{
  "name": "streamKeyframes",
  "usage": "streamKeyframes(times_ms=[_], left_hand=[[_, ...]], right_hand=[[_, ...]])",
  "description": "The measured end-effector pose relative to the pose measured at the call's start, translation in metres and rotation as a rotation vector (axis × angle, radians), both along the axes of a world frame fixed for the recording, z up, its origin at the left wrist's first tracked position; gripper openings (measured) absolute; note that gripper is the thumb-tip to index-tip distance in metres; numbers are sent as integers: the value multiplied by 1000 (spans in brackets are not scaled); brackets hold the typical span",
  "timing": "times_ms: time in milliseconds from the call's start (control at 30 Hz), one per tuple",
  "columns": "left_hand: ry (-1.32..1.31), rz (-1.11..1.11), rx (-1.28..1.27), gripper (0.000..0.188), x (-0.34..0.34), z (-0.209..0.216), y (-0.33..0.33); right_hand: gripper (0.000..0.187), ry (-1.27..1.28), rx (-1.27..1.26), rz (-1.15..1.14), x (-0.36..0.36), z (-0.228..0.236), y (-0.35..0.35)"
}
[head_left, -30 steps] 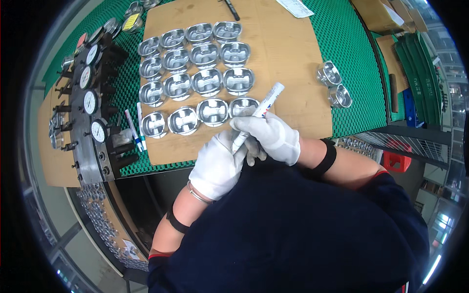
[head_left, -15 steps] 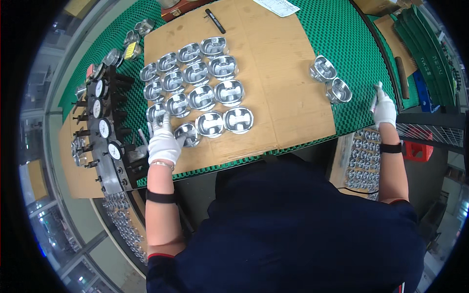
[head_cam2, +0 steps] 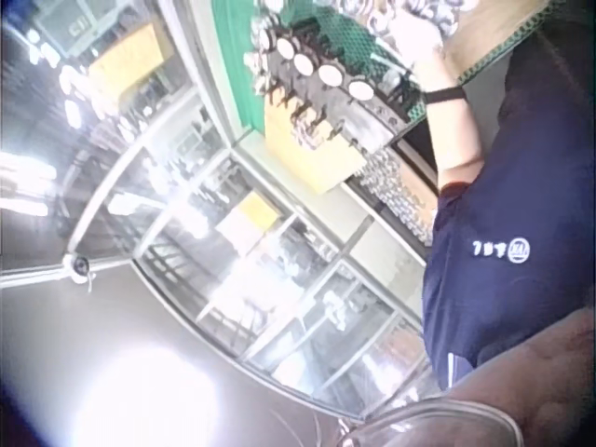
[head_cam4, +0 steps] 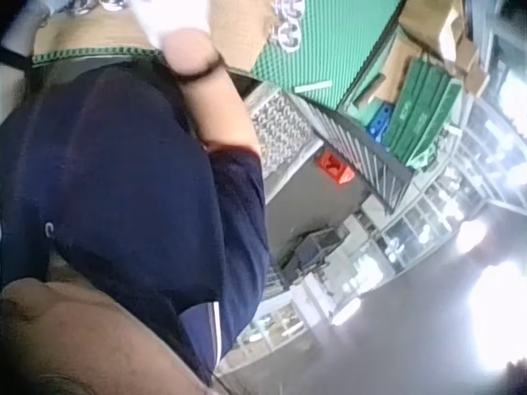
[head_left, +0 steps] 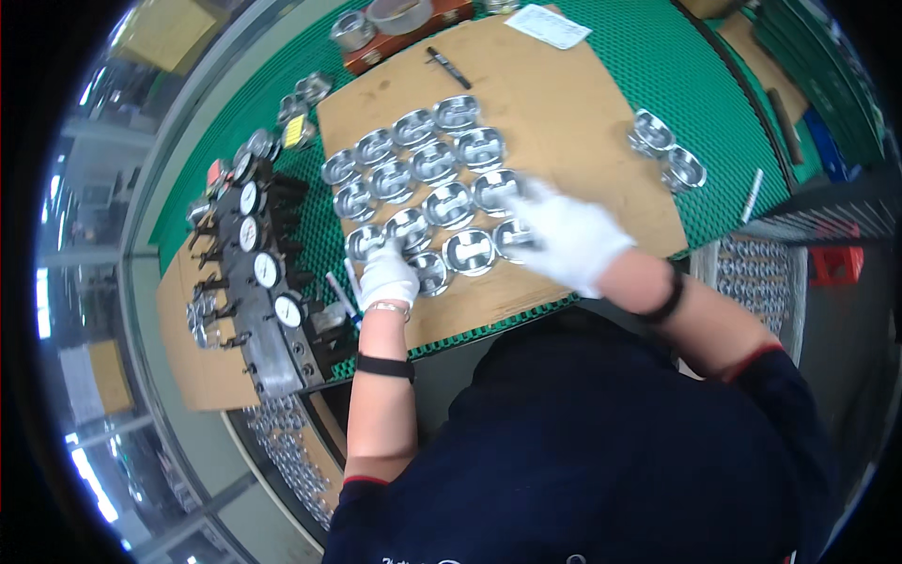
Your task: Measure, mark, and sort metal pistons using gauges and a permanent marker before placing them in storage containers.
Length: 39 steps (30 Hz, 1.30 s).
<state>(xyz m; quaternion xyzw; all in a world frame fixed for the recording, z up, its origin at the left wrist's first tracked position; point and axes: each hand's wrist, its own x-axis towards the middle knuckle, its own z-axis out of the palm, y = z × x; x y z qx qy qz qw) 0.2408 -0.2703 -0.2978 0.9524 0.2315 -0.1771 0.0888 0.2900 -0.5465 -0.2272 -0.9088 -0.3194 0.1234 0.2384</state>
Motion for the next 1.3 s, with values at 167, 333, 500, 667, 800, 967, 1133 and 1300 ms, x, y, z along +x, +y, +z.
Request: streamKeyframes(times_ms=[167,333,500,667,800,967,1133,1300], left_hand=[[-8,-77,30,52,-1,6,-6],[-115,-172,22,43,-34,0,2],[-86,-188,-28,46,-64,-10,18],[-191,-306,18,47,-60,-18,12],[-149,-286,-36,43,-63,-36,34],[-33,-222,-195,42,-41,-45,46],[30,-58,-384,26,-35,-33,30],[119,-261,-537,25,-72,5,-276]], right_hand=[[43,213,-385,-8,28,-54,84],[31,339,-518,-187,18,-57,104],[30,290,-484,-156,-3,-56,66],[33,101,-393,-149,-7,-87,21],[24,444,232,-769,-11,-60,33],[37,209,42,-318,-4,-63,3],[30,231,434,-378,-73,-27,-101],[34,443,702,-858,-242,-21,-284]])
